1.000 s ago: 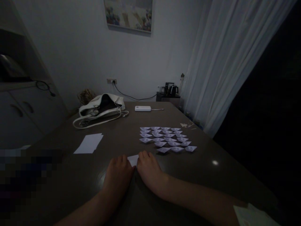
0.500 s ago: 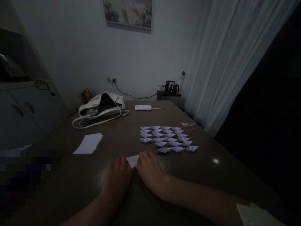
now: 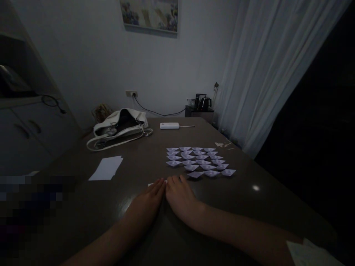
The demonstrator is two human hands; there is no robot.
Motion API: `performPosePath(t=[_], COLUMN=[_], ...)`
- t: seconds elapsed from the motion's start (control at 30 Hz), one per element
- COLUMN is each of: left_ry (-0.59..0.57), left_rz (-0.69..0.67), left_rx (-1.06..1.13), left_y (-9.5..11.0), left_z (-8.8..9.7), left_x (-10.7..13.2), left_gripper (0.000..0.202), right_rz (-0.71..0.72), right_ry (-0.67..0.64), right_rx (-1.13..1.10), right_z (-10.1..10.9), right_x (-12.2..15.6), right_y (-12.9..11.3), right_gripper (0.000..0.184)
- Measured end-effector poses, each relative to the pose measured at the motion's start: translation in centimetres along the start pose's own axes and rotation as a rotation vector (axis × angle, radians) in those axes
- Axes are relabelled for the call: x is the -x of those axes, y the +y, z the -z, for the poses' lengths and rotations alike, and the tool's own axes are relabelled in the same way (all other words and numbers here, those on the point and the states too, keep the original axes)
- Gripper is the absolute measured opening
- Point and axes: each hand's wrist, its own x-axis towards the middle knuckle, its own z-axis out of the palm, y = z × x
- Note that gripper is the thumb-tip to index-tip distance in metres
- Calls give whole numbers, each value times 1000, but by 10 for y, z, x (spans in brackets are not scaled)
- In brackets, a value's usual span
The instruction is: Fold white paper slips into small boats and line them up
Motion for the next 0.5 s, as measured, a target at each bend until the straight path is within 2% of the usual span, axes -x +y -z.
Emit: performPosePath(t=[0.17, 0.27, 0.5], left_ry=[-66, -62, 34], left_rz=[86, 121, 168], left_rx=[-83, -122, -184], left_y=[1, 2, 3], left_z=[11, 19, 20], left_x=[5, 8, 9], left_gripper=[50, 44, 34], right_rz=[22, 12, -7], right_ry=[-26, -22, -40], right_rx=[-19, -12, -30], right_z=[3, 3, 5], right_x=[-1, -2, -3], right_y=[2, 1, 0], right_gripper=[21, 21, 22])
